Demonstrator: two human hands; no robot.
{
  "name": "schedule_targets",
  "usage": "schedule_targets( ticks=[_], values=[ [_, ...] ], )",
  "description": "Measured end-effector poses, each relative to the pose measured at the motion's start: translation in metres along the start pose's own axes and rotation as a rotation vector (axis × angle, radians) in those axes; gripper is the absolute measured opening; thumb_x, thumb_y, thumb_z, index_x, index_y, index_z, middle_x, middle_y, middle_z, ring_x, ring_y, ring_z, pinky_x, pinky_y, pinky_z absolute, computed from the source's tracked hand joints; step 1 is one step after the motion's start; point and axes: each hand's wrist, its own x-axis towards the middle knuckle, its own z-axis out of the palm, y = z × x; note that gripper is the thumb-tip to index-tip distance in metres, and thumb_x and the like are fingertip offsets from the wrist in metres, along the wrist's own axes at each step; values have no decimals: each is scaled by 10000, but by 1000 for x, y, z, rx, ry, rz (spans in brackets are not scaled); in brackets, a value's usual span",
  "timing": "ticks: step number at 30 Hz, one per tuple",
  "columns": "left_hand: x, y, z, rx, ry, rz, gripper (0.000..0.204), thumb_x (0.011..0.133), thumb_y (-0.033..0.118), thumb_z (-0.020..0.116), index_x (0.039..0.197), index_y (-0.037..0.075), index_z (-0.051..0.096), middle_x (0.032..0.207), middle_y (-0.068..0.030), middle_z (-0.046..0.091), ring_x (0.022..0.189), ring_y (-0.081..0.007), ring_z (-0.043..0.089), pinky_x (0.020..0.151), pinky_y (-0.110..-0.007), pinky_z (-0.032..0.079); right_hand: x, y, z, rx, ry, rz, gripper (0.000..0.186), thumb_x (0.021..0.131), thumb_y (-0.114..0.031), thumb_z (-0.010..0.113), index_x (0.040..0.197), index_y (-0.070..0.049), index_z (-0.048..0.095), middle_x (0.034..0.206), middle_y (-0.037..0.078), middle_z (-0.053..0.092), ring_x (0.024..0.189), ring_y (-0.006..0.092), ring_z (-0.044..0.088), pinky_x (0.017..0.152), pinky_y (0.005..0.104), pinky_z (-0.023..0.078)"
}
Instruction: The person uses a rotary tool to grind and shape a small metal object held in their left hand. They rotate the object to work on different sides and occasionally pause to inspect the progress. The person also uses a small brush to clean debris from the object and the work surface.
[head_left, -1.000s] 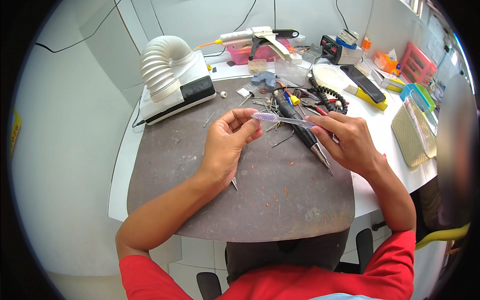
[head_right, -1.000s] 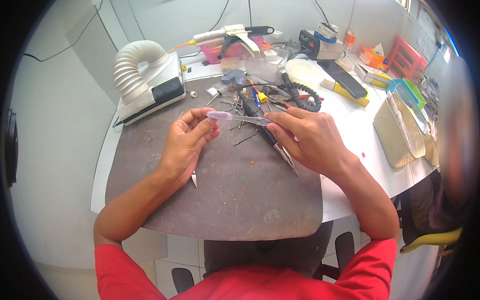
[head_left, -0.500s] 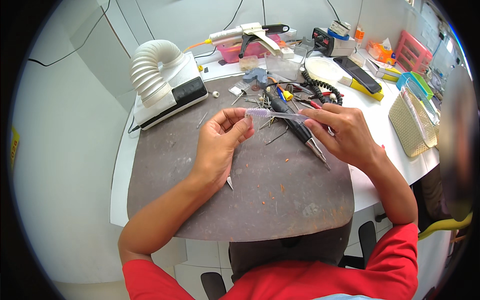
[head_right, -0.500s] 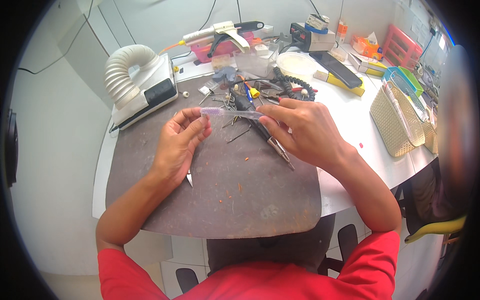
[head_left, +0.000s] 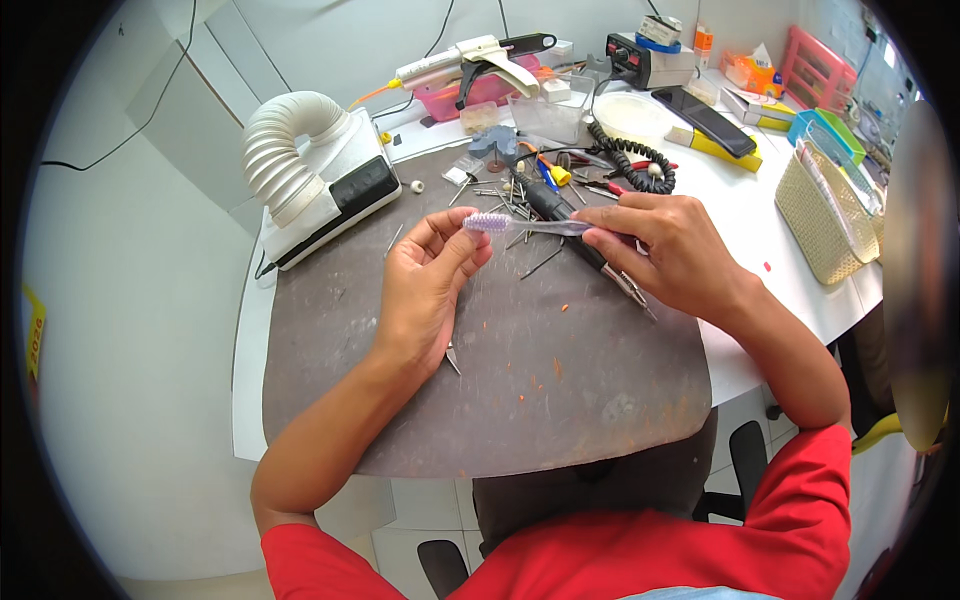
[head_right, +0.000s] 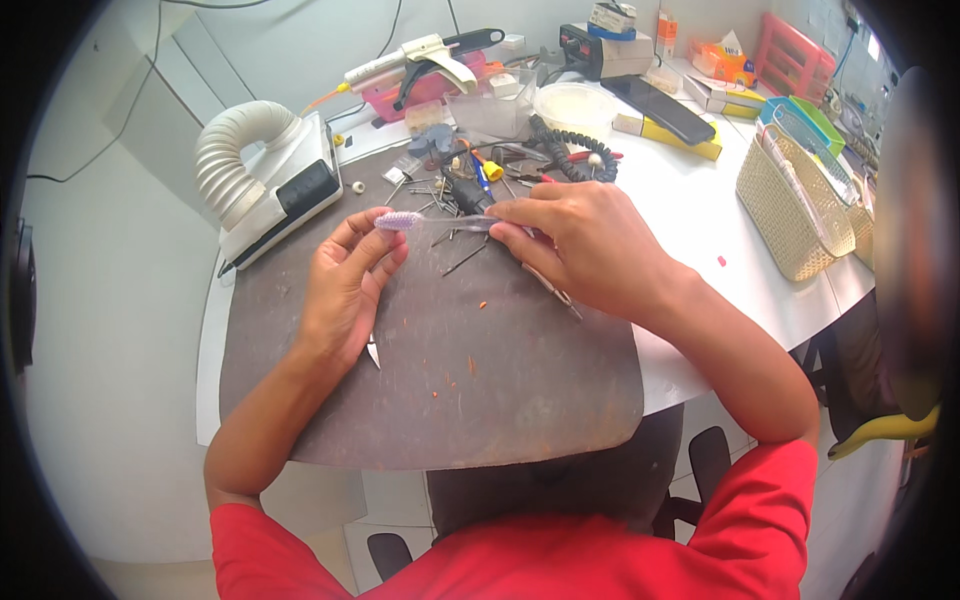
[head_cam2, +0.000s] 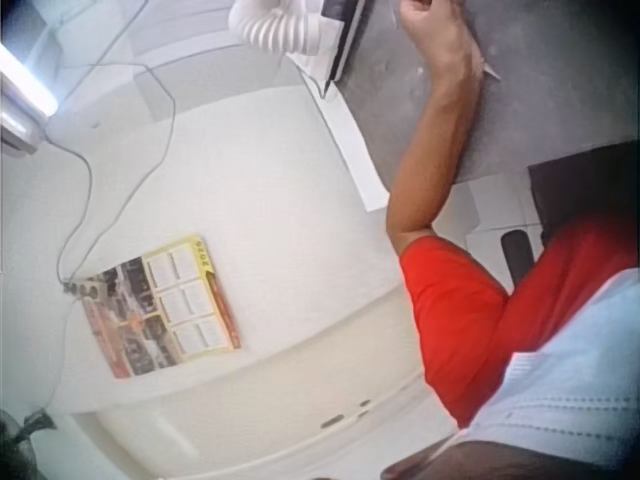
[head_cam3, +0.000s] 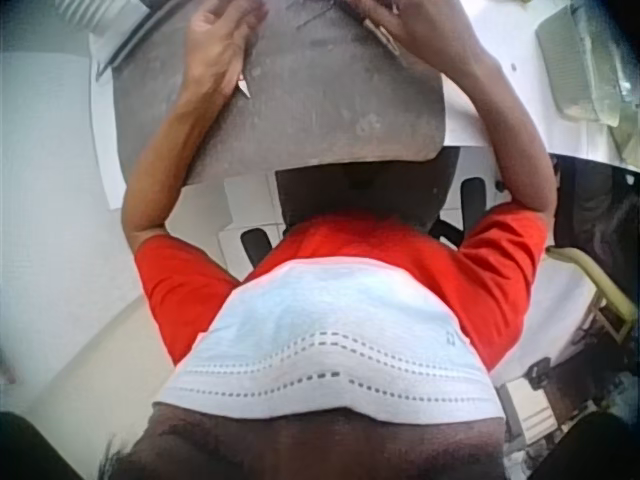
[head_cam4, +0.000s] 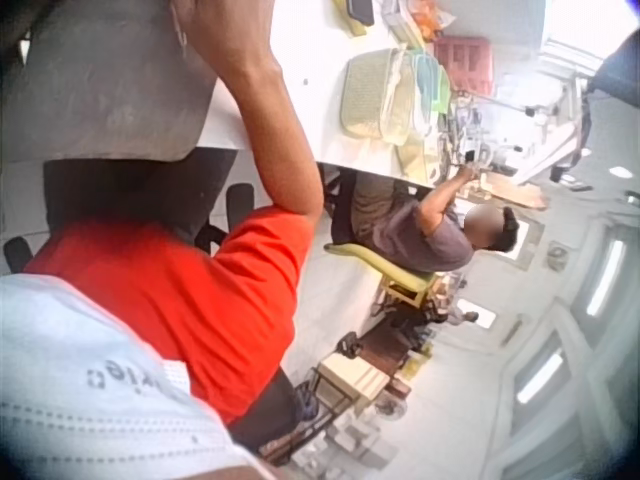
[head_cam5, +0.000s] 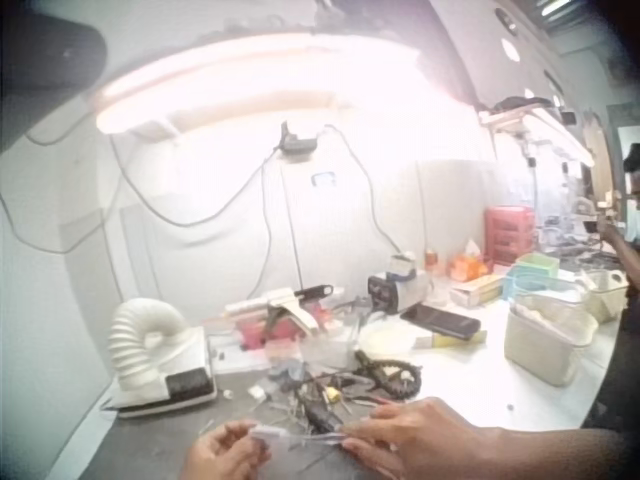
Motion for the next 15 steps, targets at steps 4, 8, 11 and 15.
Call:
schedule_targets(
  ticks=[4, 8, 11, 15],
  values=[
    [0, -2, -3, -8, 14, -4, 234, 889, 102, 674, 1092, 32, 580, 1010, -27, 605, 934, -110, 580, 893, -279, 483, 0, 0, 0, -7, 6, 2, 197, 878, -159, 650, 1032, -51, 708, 788, 141, 670, 562, 252, 604, 544, 334, 483],
    [1, -1, -3, -8, 14, -6, 229, 892, 99, 670, 1093, 34, 580, 1011, -25, 604, 930, -107, 580, 888, -278, 484, 1, -2, -3, -26, 11, -6, 188, 885, -157, 640, 1024, -51, 707, 799, 143, 674, 558, 256, 608, 545, 335, 487],
    [0, -1, -2, -16, 4, 3, 226, 893, 100, 668, 1091, 35, 582, 1011, -22, 602, 929, -106, 580, 881, -276, 483, 1, -2, -2, -20, 12, 1, 184, 886, -158, 637, 1020, -53, 706, 800, 142, 675, 567, 257, 610, 543, 336, 486],
    [-1, 0, -1, -6, 10, 8, 221, 894, 103, 667, 1089, 37, 586, 1010, -19, 598, 931, -103, 577, 874, -276, 481, 0, -4, -2, -10, -54, 72, 203, 911, -238, 604, 978, -63, 681, 797, 122, 647, 653, 292, 623, 596, 391, 485]
  ],
)
